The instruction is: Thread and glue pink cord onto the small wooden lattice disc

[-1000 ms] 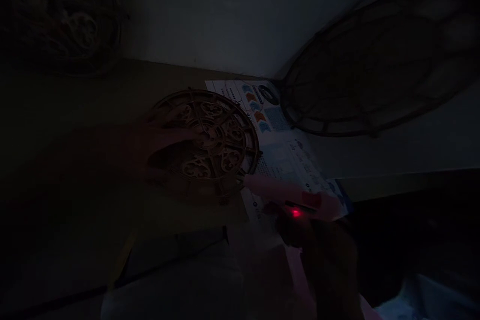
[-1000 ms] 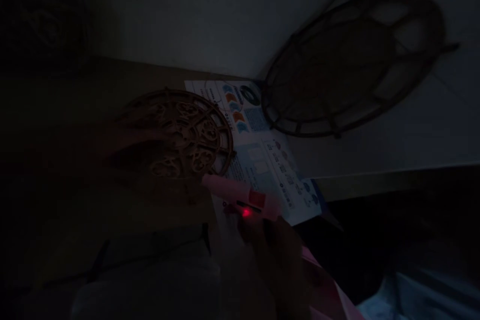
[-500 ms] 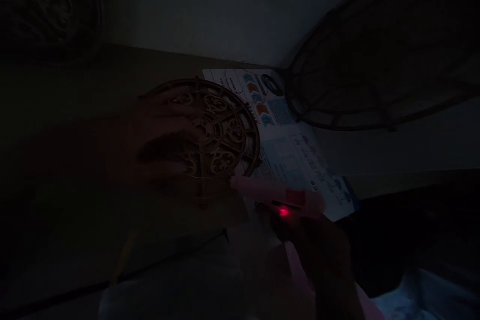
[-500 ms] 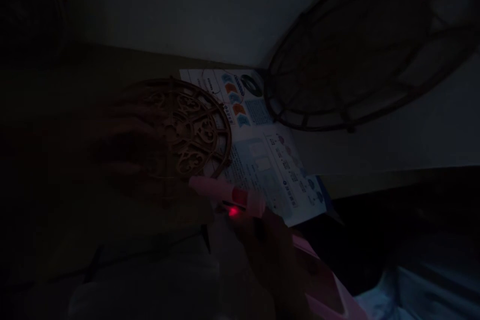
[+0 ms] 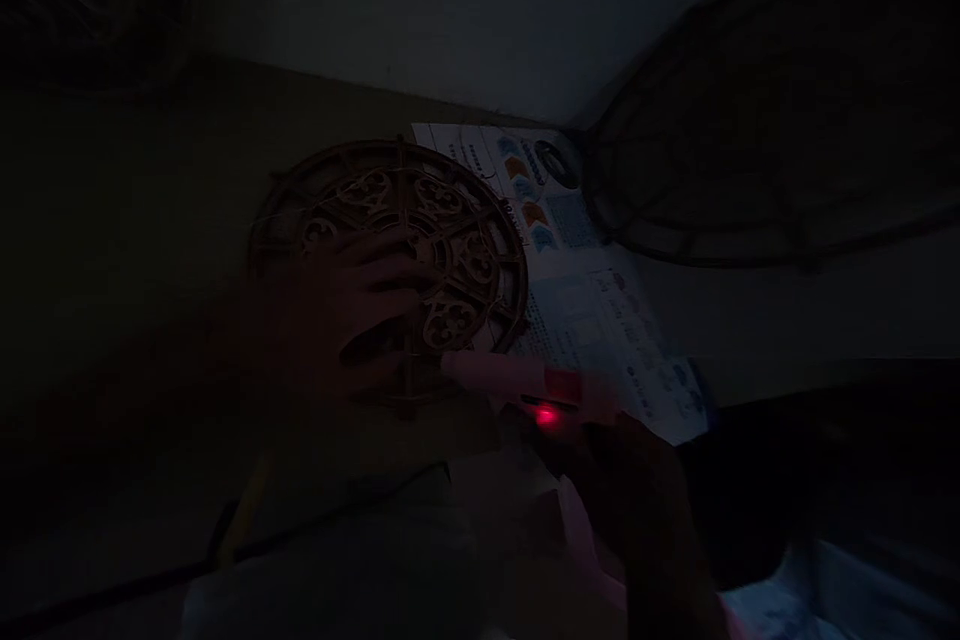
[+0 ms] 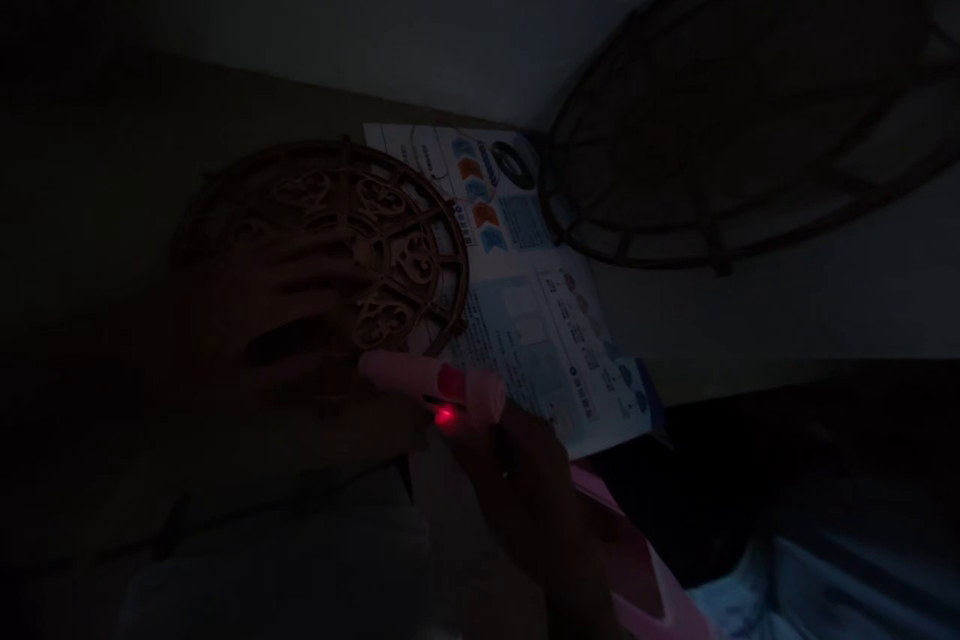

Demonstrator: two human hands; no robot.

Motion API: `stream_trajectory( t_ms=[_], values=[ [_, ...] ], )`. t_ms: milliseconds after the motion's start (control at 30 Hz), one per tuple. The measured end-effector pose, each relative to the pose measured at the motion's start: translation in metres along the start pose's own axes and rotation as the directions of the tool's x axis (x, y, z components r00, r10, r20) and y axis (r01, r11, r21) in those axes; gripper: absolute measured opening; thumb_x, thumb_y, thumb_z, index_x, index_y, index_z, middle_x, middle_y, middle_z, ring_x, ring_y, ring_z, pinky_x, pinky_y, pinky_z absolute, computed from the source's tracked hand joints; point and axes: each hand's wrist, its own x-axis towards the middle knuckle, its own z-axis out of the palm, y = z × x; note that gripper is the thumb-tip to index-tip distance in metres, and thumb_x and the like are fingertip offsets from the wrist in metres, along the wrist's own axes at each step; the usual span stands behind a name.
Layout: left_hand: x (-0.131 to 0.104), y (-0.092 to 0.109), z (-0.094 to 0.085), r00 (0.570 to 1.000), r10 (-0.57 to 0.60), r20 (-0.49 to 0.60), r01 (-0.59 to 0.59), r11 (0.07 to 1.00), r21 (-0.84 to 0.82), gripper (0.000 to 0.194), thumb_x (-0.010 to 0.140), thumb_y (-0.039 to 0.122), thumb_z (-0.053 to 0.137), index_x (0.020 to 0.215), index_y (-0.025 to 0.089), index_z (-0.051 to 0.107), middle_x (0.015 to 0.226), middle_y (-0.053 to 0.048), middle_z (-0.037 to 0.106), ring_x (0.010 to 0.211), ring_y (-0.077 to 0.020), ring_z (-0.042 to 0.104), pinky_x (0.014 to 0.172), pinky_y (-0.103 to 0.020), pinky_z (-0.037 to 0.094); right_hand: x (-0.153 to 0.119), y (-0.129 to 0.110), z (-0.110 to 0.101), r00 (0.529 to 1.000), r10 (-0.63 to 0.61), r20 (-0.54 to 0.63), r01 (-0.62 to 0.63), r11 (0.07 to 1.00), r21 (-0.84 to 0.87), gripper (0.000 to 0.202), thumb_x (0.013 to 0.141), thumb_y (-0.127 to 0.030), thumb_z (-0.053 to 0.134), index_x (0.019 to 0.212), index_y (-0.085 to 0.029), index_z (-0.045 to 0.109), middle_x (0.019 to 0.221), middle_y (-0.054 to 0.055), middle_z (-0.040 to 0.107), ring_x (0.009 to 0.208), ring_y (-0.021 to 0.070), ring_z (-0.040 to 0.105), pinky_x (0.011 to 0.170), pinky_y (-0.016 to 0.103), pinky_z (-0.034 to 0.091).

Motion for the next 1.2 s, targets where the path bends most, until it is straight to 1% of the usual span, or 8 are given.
stream_trajectory(
  t_ms=[167,267,367,467,633,767,900,1200],
  values=[
    [0.001,0.002,0.005,1.000,-0.024,-0.014,0.025,0.998,0.053,0.044,0.094,0.036,0.053,0.136,0.025,0.063,0.156,-0.006,0.052,0.153,-0.0383,0.033,0.116,-0.062,0.041,0.002,0.001,-0.002,0.998,0.048,-0.041,-0.047,0.999,0.021,0.048,0.082,-0.066,0.069,0.069,-0.020,0.075,0.057,0.004,0.068,0.053,0.0178,0.062,0.043,0.024,0.045],
    [0.002,0.004,0.005,0.999,-0.032,-0.006,0.032,0.999,0.039,0.045,0.095,0.036,0.054,0.137,0.024,0.063,0.156,-0.008,0.051,0.154,-0.0392,0.031,0.118,-0.065,0.039,0.005,-0.003,-0.004,0.996,0.072,-0.043,-0.070,0.997,0.037,0.051,0.083,-0.067,0.066,0.063,-0.020,0.069,0.053,0.002,0.061,0.050,0.0145,0.055,0.041,0.022,0.039],
    [0.002,0.006,0.005,0.998,-0.059,0.024,0.059,0.998,0.023,0.045,0.094,0.034,0.056,0.138,0.027,0.063,0.168,-0.006,0.034,0.157,-0.0405,0.025,0.119,-0.068,0.036,0.009,-0.015,-0.004,0.998,0.054,0.014,-0.055,0.991,0.124,0.051,0.082,-0.067,0.065,0.064,-0.020,0.069,0.053,0.000,0.058,0.050,0.0131,0.051,0.042,0.022,0.037],
    [0.002,0.006,0.007,0.996,-0.090,0.018,0.090,0.996,0.009,0.046,0.092,0.033,0.057,0.138,0.033,0.063,0.173,-0.001,0.021,0.158,-0.0420,0.020,0.117,-0.072,0.034,0.011,-0.028,-0.004,0.994,0.110,0.024,-0.113,0.979,0.172,0.046,0.080,-0.063,0.067,0.062,-0.020,0.068,0.054,0.000,0.057,0.051,0.0131,0.049,0.043,0.023,0.039],
    [0.002,0.005,0.009,0.990,-0.132,0.049,0.131,0.991,0.020,0.049,0.090,0.033,0.062,0.139,0.036,0.062,0.172,-0.001,0.025,0.159,-0.0437,0.017,0.118,-0.075,0.028,0.007,-0.036,-0.004,0.990,0.133,-0.048,-0.125,0.982,0.144,0.038,0.080,-0.056,0.070,0.066,-0.021,0.070,0.052,0.000,0.056,0.051,0.0142,0.050,0.045,0.024,0.039],
    [0.003,0.005,0.008,0.990,-0.135,0.048,0.134,0.991,0.018,0.046,0.092,0.035,0.063,0.138,0.035,0.063,0.172,0.001,0.025,0.158,-0.0447,0.019,0.121,-0.073,0.027,0.004,-0.035,-0.003,0.989,0.119,-0.083,-0.106,0.984,0.141,0.039,0.081,-0.058,0.069,0.074,-0.020,0.074,0.061,0.002,0.065,0.059,0.0171,0.058,0.046,0.024,0.040],
    [0.005,0.008,0.005,0.984,-0.156,0.084,0.156,0.988,0.007,0.047,0.092,0.032,0.064,0.139,0.034,0.063,0.171,-0.001,0.026,0.158,-0.0459,0.018,0.119,-0.076,0.027,0.003,-0.036,-0.002,0.986,0.138,-0.098,-0.127,0.986,0.110,0.041,0.080,-0.060,0.069,0.069,-0.020,0.071,0.058,0.001,0.061,0.058,0.0160,0.055,0.048,0.024,0.040],
    [0.008,0.013,-0.001,0.972,-0.197,0.132,0.199,0.980,-0.007,0.049,0.088,0.028,0.069,0.137,0.033,0.066,0.173,0.000,0.022,0.160,-0.0440,0.015,0.125,-0.071,0.019,0.014,-0.030,-0.017,0.995,0.049,0.082,-0.050,0.999,0.013,0.046,0.082,-0.062,0.068,0.091,-0.019,0.080,0.071,0.005,0.073,0.065,0.0210,0.066,0.048,0.025,0.049]
  ],
)
